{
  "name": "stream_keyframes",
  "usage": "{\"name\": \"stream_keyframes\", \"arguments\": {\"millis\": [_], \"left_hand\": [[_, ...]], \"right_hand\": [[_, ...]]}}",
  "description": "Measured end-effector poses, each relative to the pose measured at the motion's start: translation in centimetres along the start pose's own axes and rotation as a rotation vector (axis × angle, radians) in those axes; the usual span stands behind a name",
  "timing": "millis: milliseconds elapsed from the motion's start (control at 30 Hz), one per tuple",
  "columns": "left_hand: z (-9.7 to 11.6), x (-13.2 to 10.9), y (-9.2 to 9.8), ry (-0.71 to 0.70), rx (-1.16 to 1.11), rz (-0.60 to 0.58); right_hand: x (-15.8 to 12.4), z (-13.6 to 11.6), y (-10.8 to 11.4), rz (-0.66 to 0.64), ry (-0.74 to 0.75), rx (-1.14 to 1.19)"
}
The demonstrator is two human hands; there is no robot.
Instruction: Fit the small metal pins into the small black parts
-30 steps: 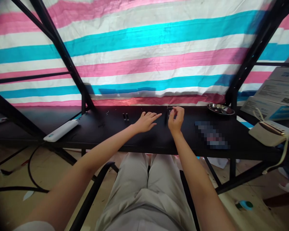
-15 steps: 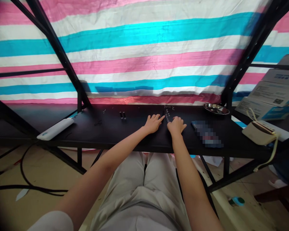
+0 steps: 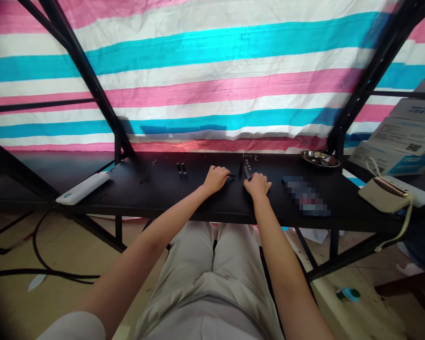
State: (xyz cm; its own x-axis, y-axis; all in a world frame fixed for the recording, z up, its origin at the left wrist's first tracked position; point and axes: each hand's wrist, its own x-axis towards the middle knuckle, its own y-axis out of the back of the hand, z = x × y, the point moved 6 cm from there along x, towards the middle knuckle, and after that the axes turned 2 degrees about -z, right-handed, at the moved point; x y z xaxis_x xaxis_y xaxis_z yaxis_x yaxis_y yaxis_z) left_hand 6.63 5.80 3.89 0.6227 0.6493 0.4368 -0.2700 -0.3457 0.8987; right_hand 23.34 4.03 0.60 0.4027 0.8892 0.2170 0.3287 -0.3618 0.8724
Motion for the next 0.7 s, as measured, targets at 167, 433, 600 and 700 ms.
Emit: {"name": "stream_keyframes", "arguments": {"millis": [167, 433, 600, 700], "left_hand": [[-3.4, -2.2, 1.8, 0.142, -0.089, 0.064], [-6.7, -5.0, 3.0, 0.334, -0.188, 0.154], [-7.1, -6.0, 2.9, 0.382, -0.258, 0.209], [-7.2, -6.2, 2.8, 0.379, -0.269, 0.213]], "right_hand": [[0.4, 0.2, -0.5, 0.0, -0.008, 0.011], [0.7, 0.3, -0.7, -0.001, -0.05, 0.036], [0.7, 0.2, -0.7, -0.009, -0.059, 0.037], [0.7, 0.2, -0.7, -0.016, -0.064, 0.043]]}}
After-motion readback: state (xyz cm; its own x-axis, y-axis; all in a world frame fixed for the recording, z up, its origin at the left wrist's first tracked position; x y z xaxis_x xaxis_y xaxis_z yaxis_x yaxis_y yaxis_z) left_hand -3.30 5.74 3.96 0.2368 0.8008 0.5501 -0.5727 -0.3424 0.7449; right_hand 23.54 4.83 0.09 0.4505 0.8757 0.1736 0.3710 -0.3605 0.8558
